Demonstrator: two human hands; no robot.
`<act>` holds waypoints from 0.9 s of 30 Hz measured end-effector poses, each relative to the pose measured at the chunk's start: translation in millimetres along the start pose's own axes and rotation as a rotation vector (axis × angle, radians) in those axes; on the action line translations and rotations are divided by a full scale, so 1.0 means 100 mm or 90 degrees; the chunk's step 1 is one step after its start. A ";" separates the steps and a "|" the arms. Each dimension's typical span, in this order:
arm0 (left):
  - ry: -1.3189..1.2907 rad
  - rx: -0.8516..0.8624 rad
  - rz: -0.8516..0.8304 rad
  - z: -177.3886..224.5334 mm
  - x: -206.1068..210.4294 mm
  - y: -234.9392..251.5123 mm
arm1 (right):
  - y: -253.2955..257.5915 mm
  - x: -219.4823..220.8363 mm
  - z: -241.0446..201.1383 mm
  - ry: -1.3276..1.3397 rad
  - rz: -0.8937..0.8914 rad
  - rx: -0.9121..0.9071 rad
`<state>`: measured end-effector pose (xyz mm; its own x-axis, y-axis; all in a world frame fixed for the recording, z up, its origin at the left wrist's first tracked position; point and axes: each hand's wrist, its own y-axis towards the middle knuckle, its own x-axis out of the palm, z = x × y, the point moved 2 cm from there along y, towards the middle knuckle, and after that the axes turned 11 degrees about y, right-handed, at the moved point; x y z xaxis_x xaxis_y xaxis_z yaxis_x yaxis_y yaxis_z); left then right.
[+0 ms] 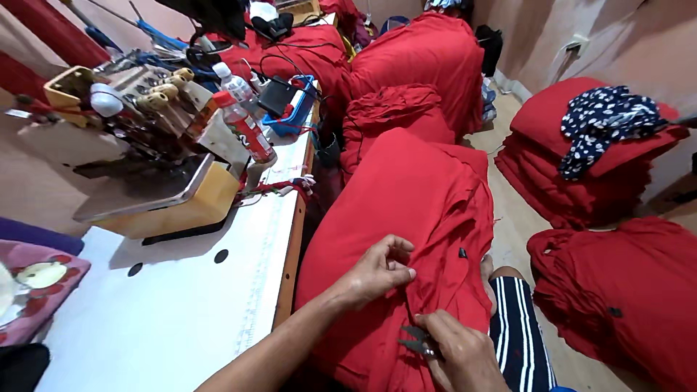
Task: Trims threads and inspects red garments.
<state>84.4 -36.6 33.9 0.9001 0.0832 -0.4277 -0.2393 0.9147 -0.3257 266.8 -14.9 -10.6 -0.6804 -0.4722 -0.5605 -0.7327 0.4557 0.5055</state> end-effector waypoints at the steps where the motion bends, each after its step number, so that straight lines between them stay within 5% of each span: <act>1: -0.019 -0.026 -0.021 0.01 -0.01 0.00 | -0.01 0.02 0.01 -0.008 0.012 -0.010; 8: -0.105 -0.039 -0.058 0.05 0.01 0.01 | -0.02 0.05 0.01 -0.035 0.033 -0.028; 15: -0.256 -0.040 0.025 0.15 0.08 -0.03 | -0.10 0.01 -0.06 -0.061 0.044 -0.021; 27: -0.142 0.204 -0.098 0.06 0.12 -0.05 | -0.14 -0.05 -0.09 -0.008 0.016 0.000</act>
<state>98.2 -37.5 35.6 0.9818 -0.0127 -0.1896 -0.0022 0.9969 -0.0782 280.0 -25.7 -9.0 -0.6980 -0.4510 -0.5563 -0.7157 0.4668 0.5195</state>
